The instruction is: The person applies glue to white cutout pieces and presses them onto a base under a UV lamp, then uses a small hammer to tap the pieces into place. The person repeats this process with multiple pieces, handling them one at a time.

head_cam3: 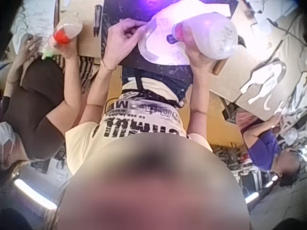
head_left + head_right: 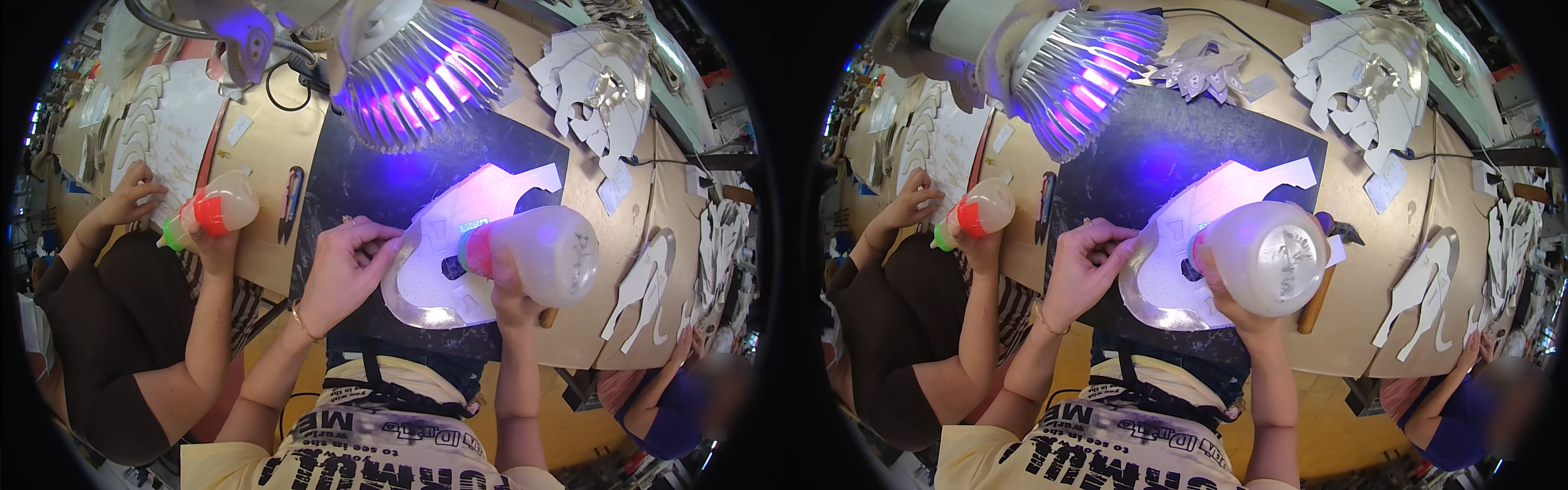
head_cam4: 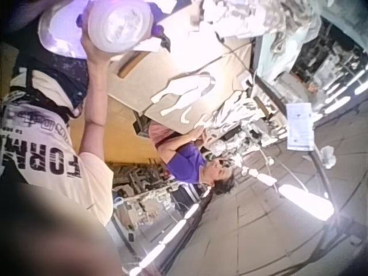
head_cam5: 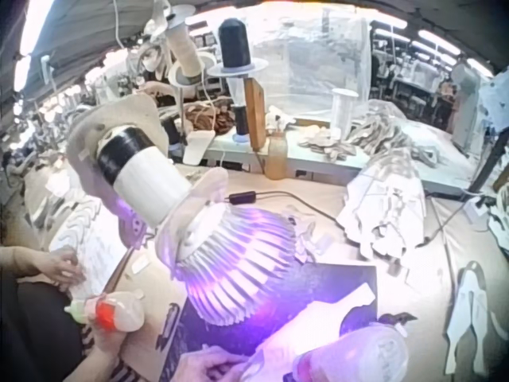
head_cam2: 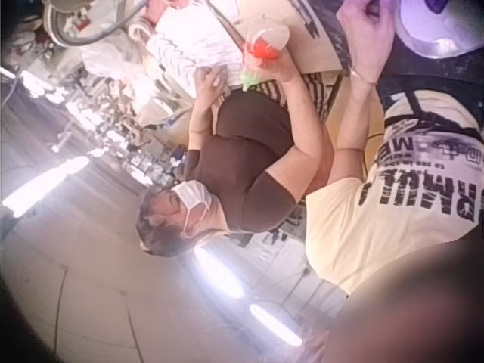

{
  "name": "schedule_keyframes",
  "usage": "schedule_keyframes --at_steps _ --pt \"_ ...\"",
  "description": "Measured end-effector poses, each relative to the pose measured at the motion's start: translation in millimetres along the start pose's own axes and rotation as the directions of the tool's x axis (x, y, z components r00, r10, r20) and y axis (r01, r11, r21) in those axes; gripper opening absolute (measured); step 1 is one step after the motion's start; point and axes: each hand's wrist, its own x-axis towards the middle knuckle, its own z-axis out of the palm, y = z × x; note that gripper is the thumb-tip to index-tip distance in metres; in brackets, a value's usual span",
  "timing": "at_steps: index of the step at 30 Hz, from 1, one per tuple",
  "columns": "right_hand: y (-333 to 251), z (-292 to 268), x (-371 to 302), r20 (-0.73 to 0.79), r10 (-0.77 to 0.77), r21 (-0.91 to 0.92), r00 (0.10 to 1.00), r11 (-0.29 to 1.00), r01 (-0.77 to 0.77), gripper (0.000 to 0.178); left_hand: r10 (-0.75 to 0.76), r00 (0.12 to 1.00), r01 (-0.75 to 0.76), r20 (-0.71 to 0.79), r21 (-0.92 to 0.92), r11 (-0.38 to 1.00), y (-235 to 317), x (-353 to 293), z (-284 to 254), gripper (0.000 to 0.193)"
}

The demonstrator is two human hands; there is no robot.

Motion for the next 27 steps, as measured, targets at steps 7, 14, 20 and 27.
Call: schedule_keyframes --at_steps 7,14,20,27 --pt "23.4 5.8 -22.5 0.136 -0.163 -0.296 0.977 0.935 0.197 0.051 0.008 1.000 -0.008 -0.003 -0.002 1.000 0.2 -0.1 -0.1 0.013" --pt "30.6 -19.4 -9.6 -0.453 0.200 0.333 0.869 0.942 -0.043 0.045 0.021 1.000 -0.021 -0.001 -0.036 0.999 -5.3 0.5 1.3 0.014" --pt "40.3 -37.6 22.4 -0.539 -0.053 -0.092 0.841 0.996 0.004 0.052 0.011 1.000 -0.012 -0.014 -0.060 0.998 -6.6 1.5 2.3 0.015" --pt "38.4 -28.5 28.4 -0.382 -0.128 -0.249 0.915 0.968 0.031 0.056 0.005 1.000 -0.005 -0.010 -0.073 0.997 -6.7 0.9 2.3 0.015"
